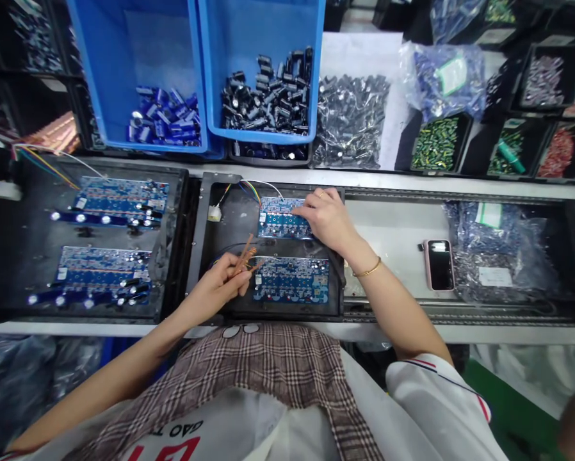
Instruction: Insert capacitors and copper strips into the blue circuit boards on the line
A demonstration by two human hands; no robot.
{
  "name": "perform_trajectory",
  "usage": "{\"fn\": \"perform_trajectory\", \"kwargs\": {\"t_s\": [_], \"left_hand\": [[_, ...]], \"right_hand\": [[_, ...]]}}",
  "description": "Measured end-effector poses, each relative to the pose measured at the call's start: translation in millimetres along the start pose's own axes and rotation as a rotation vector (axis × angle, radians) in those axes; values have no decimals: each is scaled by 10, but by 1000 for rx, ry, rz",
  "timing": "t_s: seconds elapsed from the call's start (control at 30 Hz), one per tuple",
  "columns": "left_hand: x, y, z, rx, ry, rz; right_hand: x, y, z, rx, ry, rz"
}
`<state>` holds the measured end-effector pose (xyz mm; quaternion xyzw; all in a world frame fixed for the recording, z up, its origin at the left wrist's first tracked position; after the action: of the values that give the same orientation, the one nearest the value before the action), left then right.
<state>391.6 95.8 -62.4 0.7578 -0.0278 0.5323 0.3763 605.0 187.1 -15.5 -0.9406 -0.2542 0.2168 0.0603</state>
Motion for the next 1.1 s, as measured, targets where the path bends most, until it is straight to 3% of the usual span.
{"fn": "perform_trajectory", "kwargs": {"t_s": [0.13, 0.23, 0.3, 0.4, 0.53, 0.7, 0.83, 0.9, 0.97, 1.1], "left_hand": [[-26, 29, -215, 68, 197, 14], [69, 30, -281, 138, 408, 43], [182, 22, -239, 157, 539, 64], [395, 9, -93, 136, 691, 92], [623, 13, 120, 46, 796, 99], [713, 23, 186, 37, 680, 204], [690, -3, 63, 134, 642, 282], [633, -22, -78, 220, 662, 266], [560, -31, -218, 299, 627, 223], [395, -14, -369, 381, 558, 124]], "right_hand": [[-46, -95, 121, -8, -6, 11], [-176, -112, 66, -5, 21, 42], [-347, -93, -60, 19, -52, 77], [-668, -28, -275, 85, -368, 129], [-1022, 75, -463, 166, -552, 91], [-940, 204, -417, 208, -845, 327], [-876, 150, -397, 212, -1036, 378], [-748, 78, -415, 250, -951, 377], [-644, -34, -362, 209, -693, 321], [-624, -226, 108, -97, -112, 127]]}}
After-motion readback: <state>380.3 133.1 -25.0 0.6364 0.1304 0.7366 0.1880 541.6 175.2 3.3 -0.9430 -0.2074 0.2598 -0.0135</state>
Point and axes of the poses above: each hand's wrist, its own y-axis away from the middle knuckle, its own z-axis out of the palm, x = y × z, the point moved 9 cm from there along -y, towards the middle knuckle, and after that the axes turned 4 degrees about -y, right-handed, at the moved point
